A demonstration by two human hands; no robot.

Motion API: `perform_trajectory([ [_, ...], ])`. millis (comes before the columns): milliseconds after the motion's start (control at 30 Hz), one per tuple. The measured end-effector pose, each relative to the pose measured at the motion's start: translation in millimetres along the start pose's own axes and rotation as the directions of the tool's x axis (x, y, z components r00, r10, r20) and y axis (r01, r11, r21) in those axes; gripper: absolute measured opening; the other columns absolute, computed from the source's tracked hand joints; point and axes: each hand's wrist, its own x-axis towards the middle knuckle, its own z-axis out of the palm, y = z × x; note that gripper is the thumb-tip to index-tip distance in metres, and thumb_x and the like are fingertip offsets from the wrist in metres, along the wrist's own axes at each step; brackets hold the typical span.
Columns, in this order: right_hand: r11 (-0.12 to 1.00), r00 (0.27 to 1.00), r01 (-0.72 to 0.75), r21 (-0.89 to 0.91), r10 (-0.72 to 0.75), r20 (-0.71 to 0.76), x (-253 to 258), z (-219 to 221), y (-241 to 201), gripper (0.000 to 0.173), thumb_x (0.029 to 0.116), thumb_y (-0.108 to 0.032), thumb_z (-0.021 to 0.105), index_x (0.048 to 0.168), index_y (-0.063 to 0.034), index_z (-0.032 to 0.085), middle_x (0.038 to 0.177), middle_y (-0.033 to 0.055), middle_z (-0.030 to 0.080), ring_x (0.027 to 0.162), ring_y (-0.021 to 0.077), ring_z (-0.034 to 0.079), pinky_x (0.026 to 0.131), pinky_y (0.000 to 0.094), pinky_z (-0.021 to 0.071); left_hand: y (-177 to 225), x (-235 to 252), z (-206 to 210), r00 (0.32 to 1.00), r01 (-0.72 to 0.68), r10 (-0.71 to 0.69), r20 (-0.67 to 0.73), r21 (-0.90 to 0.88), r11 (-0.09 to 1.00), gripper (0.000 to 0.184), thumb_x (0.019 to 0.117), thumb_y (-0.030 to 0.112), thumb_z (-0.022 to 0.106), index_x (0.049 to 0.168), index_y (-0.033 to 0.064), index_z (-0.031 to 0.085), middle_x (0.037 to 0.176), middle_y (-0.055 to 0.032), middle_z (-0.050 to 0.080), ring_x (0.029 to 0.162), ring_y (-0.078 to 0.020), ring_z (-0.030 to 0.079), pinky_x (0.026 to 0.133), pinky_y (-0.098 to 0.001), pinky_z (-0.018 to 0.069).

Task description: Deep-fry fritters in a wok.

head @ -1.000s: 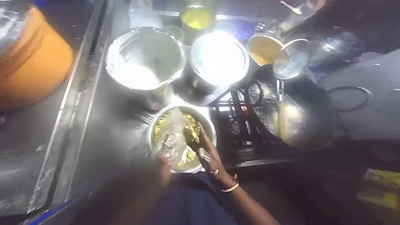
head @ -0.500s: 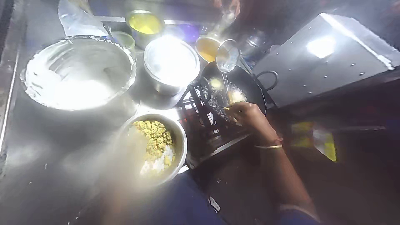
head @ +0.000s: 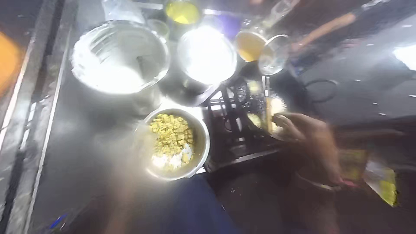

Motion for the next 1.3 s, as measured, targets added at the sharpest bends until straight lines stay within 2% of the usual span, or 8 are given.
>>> perform_trajectory([
  [167,0.854,0.969,0.11,0.509,-0.205,0.135,-10,94,-79,0.033,0.1041,-0.024,0.057,0.127,-0.0027,0.068,0.116,0.0026,0.074,0.099,0.0019,0.069,0.09,0.0226,0.0586,9,1,-8,0.997,-0.04,0.042,-0.066,0.032,0.999,0.089,0.0882,0.071,0.057,0.142,0.0024,0.041,0.121,-0.0024,0.069,0.113,-0.0165,0.067,0.097,-0.04,0.0583],
  [433,0.998,0.768,-0.041,0.048,0.0,0.641,37,316,-126,0.042,0.0958,-0.017,0.064,0.137,-0.0071,0.063,0.134,0.0188,0.064,0.124,0.0354,0.062,0.106,0.0545,0.0494,17,-5,-16,0.996,-0.077,0.079,-0.051,0.054,0.996,0.078,0.0885,0.07,0.057,0.137,0.0087,0.05,0.119,-0.0021,0.071,0.113,-0.0176,0.068,0.099,-0.0428,0.0574],
  [633,0.991,0.745,0.131,-0.039,-0.072,0.663,39,357,-116,0.03,0.0969,-0.019,0.061,0.121,-0.0039,0.07,0.127,0.0229,0.064,0.125,0.0415,0.059,0.1,0.0588,0.0511,18,-13,-19,0.993,-0.05,0.054,-0.106,0.035,0.998,0.08,0.0865,0.07,0.06,0.138,0.0101,0.047,0.118,-0.0012,0.07,0.113,-0.0166,0.068,0.098,-0.0428,0.0579],
  [800,0.968,0.686,-0.232,0.094,0.094,0.721,40,320,-100,0.042,0.0897,-0.024,0.074,0.127,-0.0077,0.067,0.114,0.0168,0.071,0.105,0.0314,0.069,0.094,0.0548,0.0552,17,-13,-14,0.998,-0.034,0.034,-0.058,0.006,0.999,0.083,0.0896,0.07,0.056,0.141,0.0065,0.044,0.122,-0.0051,0.07,0.115,-0.0198,0.067,0.1,-0.0447,0.0566],
  [933,0.302,0.724,-0.679,0.669,0.128,0.677,9,287,-82,0.027,0.0984,-0.004,0.051,0.122,0.0028,0.062,0.1,0.0102,0.071,0.086,0.0159,0.07,0.077,0.0331,0.061,16,-11,-6,0.999,0.003,-0.005,-0.04,-0.044,0.999,0.076,0.0887,0.068,0.058,0.136,0.0092,0.05,0.118,-0.0025,0.071,0.113,-0.0174,0.068,0.099,-0.0423,0.0573],
  [1067,-0.373,0.661,-0.603,0.705,0.26,0.703,5,284,-105,0.041,0.1078,-0.033,0.028,0.095,-0.0118,0.061,0.069,0.0013,0.062,0.054,0.0099,0.057,0.047,0.026,0.0496,9,-9,3,0.999,0.039,-0.039,-0.003,-0.057,0.998,0.074,0.0878,0.067,0.06,0.134,0.0102,0.052,0.116,-0.0012,0.072,0.111,-0.0161,0.069,0.099,-0.0417,0.0571],
  [1233,0.598,0.799,-0.563,0.57,0.217,0.561,4,282,-131,0.04,0.1096,-0.026,0.044,0.09,0.0031,0.063,0.067,0.0032,0.054,0.058,0.0097,0.052,0.058,0.0281,0.0491,14,-4,14,0.998,0.064,-0.064,-0.007,-0.032,0.997,0.08,0.0873,0.07,0.058,0.135,0.0066,0.047,0.116,-0.0018,0.071,0.111,-0.0156,0.068,0.099,-0.0418,0.0574],
  [1300,0.881,0.656,-0.355,0.312,-0.003,0.754,1,288,-138,0.045,0.1056,-0.037,0.051,0.1,0.0033,0.07,0.087,0.0158,0.066,0.082,0.0263,0.064,0.081,0.0497,0.0527,14,-3,10,0.998,0.057,-0.057,-0.001,-0.021,0.998,0.082,0.0866,0.071,0.058,0.136,0.0069,0.048,0.117,-0.0026,0.071,0.112,-0.0166,0.068,0.099,-0.0429,0.0569],
])
